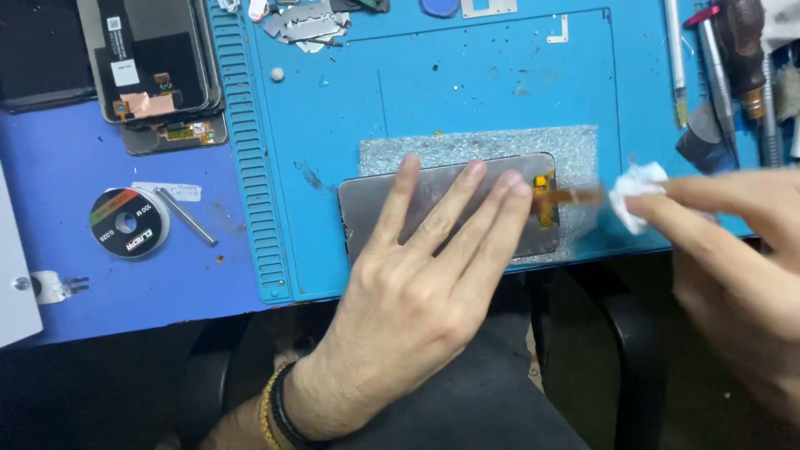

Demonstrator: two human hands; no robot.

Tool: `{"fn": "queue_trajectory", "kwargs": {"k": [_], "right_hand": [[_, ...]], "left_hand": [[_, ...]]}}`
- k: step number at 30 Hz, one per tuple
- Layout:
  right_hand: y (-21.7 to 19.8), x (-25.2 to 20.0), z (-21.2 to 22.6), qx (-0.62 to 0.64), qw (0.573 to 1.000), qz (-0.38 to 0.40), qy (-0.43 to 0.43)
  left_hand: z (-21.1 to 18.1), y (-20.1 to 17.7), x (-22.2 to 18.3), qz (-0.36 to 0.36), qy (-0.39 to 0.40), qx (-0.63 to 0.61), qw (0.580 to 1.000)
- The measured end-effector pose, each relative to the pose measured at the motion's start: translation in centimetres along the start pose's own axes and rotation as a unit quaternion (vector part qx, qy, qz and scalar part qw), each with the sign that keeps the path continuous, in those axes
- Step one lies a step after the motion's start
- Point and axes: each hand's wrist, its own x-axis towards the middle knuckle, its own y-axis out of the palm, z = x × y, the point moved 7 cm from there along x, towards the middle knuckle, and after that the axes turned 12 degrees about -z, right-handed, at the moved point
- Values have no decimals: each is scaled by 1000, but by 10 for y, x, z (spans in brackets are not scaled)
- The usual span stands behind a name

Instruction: Cleaning a mobile phone screen component with a cloth and liquid during a repair process

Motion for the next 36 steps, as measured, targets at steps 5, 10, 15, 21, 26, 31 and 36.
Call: {"fn": "queue_trajectory", "kwargs": {"k": [5, 10, 15, 21, 26, 31, 36], "right_hand": [[15, 51, 15, 54, 987, -52, -144], [29, 56, 28, 70, 961, -27, -265], [36, 64, 29, 38, 954, -51, -294], [30, 74, 34, 68, 969, -16, -237], [30, 71, 36, 72, 973, 11, -219], [28, 66, 46, 71, 951, -75, -291], [4, 48, 16, 40, 995, -96, -4]], "left_hand": [[-11, 1, -1, -64, -21, -1, 998], [-9, 4, -6, -101, -36, -12, 994], [-10, 8, -10, -124, -24, 2, 992], [-14, 13, -13, -129, -23, -7, 991], [-12, 12, -14, -125, -37, -19, 991], [-12, -7, -7, -167, -4, -33, 985], [12, -22, -7, -126, -64, -68, 988]]}}
